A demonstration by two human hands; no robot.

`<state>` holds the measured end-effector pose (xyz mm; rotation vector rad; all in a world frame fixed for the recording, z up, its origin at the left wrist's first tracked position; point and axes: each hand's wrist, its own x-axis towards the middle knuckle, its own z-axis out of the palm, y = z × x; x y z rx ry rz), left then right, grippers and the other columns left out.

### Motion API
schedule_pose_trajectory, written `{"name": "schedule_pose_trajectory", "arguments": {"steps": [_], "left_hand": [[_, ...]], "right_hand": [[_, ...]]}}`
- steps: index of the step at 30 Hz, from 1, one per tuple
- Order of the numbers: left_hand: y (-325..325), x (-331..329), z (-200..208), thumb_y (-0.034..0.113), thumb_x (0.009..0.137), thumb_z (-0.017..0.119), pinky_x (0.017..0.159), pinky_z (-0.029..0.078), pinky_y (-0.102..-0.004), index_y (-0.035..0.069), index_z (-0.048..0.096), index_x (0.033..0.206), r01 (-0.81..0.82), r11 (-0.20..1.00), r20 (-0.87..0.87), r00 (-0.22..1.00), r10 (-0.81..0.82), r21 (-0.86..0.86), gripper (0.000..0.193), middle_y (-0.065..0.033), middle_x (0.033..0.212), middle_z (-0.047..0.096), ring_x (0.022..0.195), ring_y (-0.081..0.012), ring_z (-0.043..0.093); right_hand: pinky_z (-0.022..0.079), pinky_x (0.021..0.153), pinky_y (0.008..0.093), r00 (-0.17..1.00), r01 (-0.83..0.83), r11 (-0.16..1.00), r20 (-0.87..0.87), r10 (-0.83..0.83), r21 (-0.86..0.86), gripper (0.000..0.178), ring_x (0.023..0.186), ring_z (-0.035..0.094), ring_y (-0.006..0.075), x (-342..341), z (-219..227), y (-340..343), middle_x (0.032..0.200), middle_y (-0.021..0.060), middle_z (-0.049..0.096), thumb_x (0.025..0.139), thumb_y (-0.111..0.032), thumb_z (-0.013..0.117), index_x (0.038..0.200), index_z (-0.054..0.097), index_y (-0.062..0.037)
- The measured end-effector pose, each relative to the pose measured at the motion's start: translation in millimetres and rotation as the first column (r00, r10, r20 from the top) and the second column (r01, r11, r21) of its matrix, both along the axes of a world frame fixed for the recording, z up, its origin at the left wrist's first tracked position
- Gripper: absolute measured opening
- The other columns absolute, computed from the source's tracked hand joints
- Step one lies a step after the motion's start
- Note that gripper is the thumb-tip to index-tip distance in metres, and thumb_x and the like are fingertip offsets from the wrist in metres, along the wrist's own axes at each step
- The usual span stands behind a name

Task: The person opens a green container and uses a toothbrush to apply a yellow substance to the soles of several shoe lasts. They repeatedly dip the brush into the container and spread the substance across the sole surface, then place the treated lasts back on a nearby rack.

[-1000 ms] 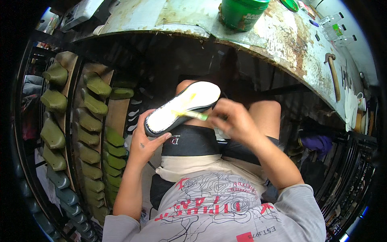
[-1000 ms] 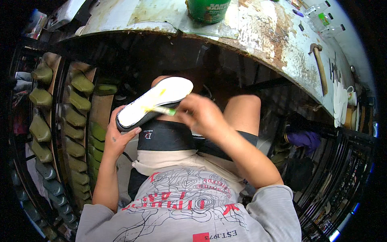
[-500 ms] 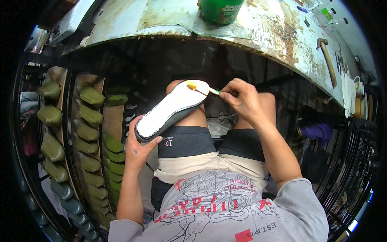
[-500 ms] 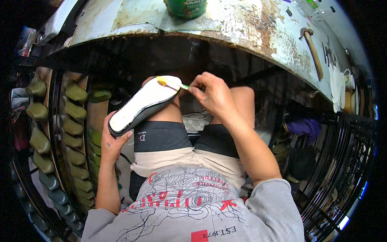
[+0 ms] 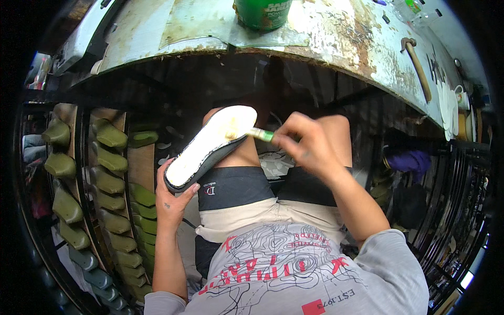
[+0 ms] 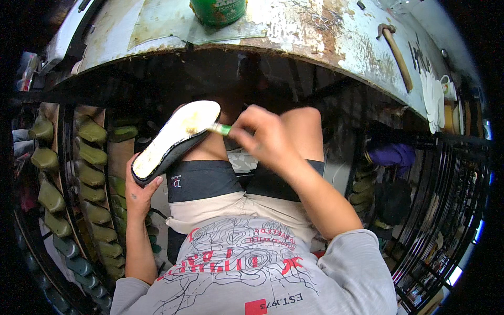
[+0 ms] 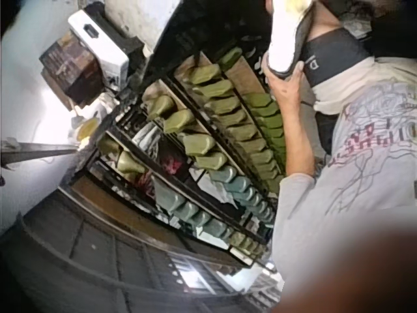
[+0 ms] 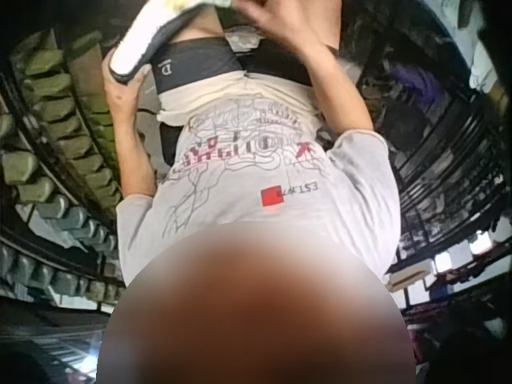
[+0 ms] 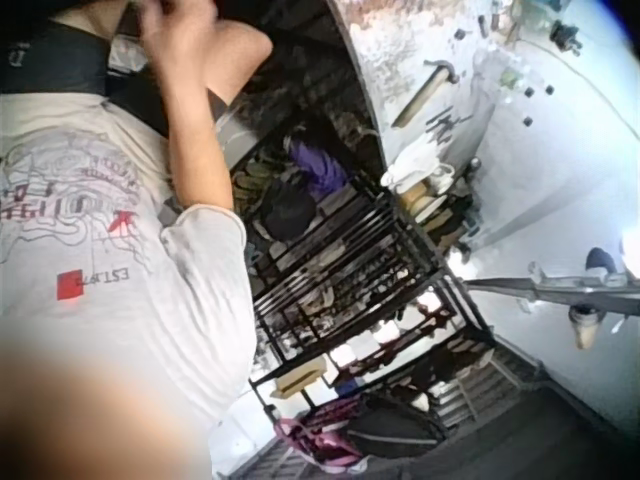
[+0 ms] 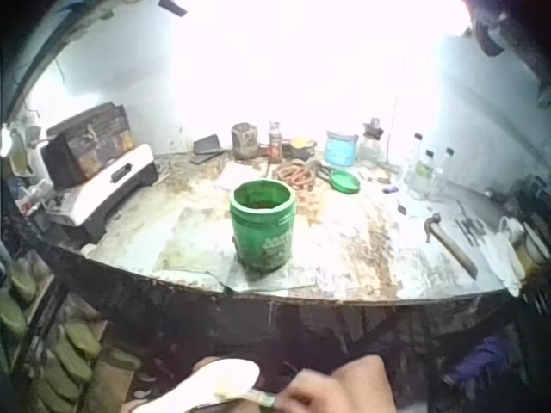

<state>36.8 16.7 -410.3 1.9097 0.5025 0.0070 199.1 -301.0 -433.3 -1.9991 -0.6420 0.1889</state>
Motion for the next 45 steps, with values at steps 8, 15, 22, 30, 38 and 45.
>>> {"name": "schedule_pose_trajectory", "arguments": {"steps": [8,15,22,30,38,45], "left_hand": [[-1,-1,3,0.008,0.077,0.087,0.108,0.044,-0.0352,0.001,0.047,0.142,0.011,1.000,0.009,1.000,-0.011,0.001,0.077,-0.0139,0.130,0.061,0.120,-0.0217,0.058],[1,-5,-4,0.007,0.076,0.087,0.107,0.045,-0.0348,0.001,0.046,0.143,0.017,0.999,0.053,0.998,-0.015,-0.034,0.079,-0.0133,0.130,0.062,0.119,-0.0212,0.060],[0,-9,-9,0.021,0.081,0.086,0.109,0.043,-0.0357,0.001,0.046,0.144,0.052,0.998,0.106,0.993,-0.050,-0.017,0.077,-0.0139,0.132,0.060,0.122,-0.0208,0.058],[3,-22,-23,0.020,0.082,0.085,0.110,0.042,-0.0348,0.000,0.044,0.144,-0.007,0.999,0.121,0.993,0.013,-0.054,0.077,-0.0136,0.134,0.059,0.123,-0.0207,0.057],[3,-21,-24,0.015,0.081,0.084,0.110,0.043,-0.0344,0.001,0.043,0.145,0.021,0.995,0.127,0.992,-0.008,-0.102,0.077,-0.0134,0.134,0.059,0.123,-0.0200,0.058],[0,-22,-22,0.015,0.080,0.085,0.108,0.045,-0.0344,0.004,0.044,0.146,0.012,0.994,0.135,0.991,0.004,-0.113,0.078,-0.0126,0.131,0.062,0.121,-0.0201,0.060]], "right_hand": [[0.052,0.070,0.0395,0.998,-0.068,0.995,0.007,0.067,0.077,0.013,0.078,0.065,0.0321,1,-12,-9,0.084,0.0138,0.063,0.083,-0.009,0.079,0.086,0.069,-0.0014],[0.050,0.070,0.0408,0.989,-0.087,0.995,-0.123,0.082,-0.037,0.013,0.077,0.064,0.0298,-7,-11,-17,0.083,0.0138,0.062,0.083,-0.009,0.078,0.088,0.070,-0.0003],[0.049,0.070,0.0411,0.992,0.107,0.994,-0.064,-0.107,0.004,0.015,0.080,0.064,0.0326,0,-37,-4,0.082,0.0157,0.061,0.086,-0.010,0.075,0.085,0.065,0.0008],[0.046,0.067,0.0351,0.991,-0.028,0.999,-0.130,0.025,-0.025,0.017,0.076,0.060,0.0211,-15,-25,-2,0.079,0.0096,0.060,0.085,-0.008,0.080,0.084,0.065,0.0002],[0.049,0.067,0.0422,0.985,0.070,0.997,-0.154,-0.075,-0.036,0.020,0.077,0.062,0.0330,-5,-21,-2,0.079,0.0149,0.059,0.082,-0.009,0.081,0.082,0.063,-0.0005],[0.053,0.072,0.0453,0.995,0.081,0.994,-0.055,-0.085,-0.075,0.014,0.082,0.066,0.0366,12,1,17,0.086,0.0162,0.064,0.081,-0.010,0.079,0.088,0.069,-0.0030]]}}
